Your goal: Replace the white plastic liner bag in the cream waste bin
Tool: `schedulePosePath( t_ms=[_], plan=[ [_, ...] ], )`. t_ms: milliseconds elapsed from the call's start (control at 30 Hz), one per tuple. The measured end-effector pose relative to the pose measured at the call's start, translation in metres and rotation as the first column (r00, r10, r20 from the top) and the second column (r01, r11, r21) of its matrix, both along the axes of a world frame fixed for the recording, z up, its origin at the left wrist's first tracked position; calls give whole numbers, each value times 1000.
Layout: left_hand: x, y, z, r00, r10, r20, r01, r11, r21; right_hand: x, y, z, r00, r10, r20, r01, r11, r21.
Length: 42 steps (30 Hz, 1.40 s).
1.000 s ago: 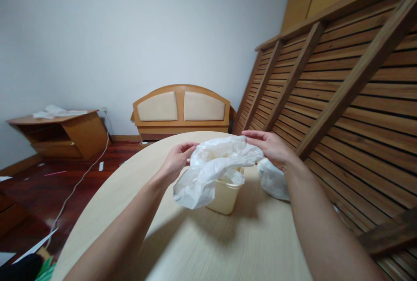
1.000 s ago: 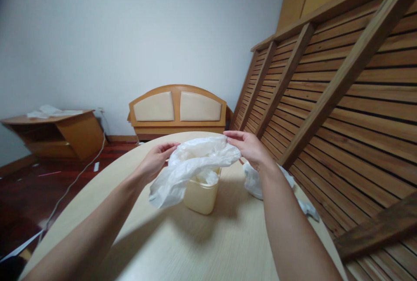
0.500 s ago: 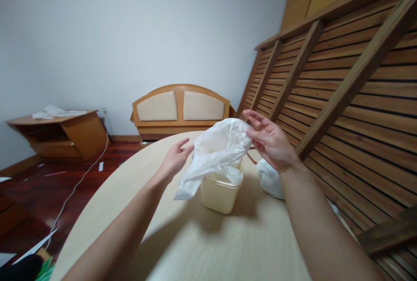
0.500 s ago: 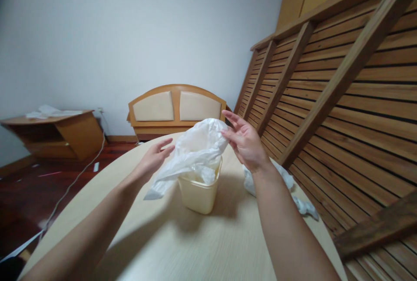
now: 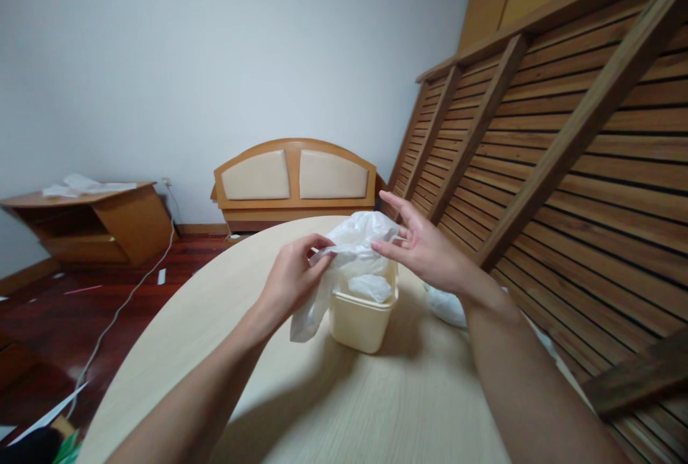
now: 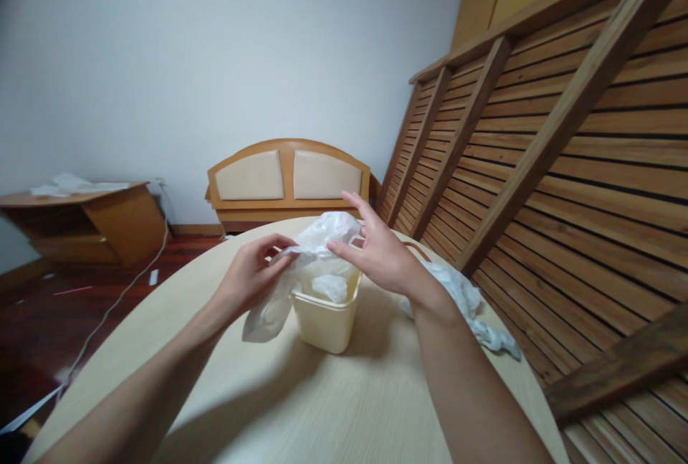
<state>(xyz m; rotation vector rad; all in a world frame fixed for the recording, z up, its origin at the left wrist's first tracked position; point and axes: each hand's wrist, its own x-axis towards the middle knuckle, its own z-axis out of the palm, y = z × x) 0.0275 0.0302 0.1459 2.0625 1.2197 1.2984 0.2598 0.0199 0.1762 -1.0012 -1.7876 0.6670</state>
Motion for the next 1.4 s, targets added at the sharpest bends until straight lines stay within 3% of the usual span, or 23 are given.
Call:
schedulePosePath(
  t_ms=[133,200,300,400,467,567,667,833,1067,1200,1333,1400],
  plan=[
    [-6,14,-1,976,67,206,-56,997,-59,-3,-22,5,931,-266,249,259,964,59],
    [-9,20,-4,954,67,293,-41,995,-93,-7,-32,8,889,-232,395,227,972,60],
    [-12,27,-9,926,68,372,-24,992,-124,-10,-37,10,841,-66,537,84,996,-10],
    [-15,29,-7,903,94,420,-40,990,-135,-5,-32,10,834,-70,547,71,997,20],
    [-18,30,-5,881,128,455,-71,988,-140,2,-26,11,822,-181,540,161,983,85],
    [-22,31,-2,843,157,514,-106,986,-128,10,-19,13,739,-395,546,338,918,207],
    [-23,33,0,816,156,557,-118,988,-105,10,-17,14,688,-503,523,401,864,304],
    [-21,27,5,808,137,573,-109,991,-84,-8,-22,10,684,-333,648,243,943,229],
    [-18,19,8,820,77,567,-89,996,-6,-35,-31,-5,465,-10,885,28,1000,-3],
    [-15,13,11,858,35,513,-60,998,32,-37,-31,-6,431,-46,901,69,997,18],
    [-10,8,12,875,-20,484,-4,999,48,-33,-29,4,479,-214,852,132,976,171],
    [-8,7,12,876,-50,480,34,999,42,-33,-28,6,528,-212,822,80,976,200]
  ],
)
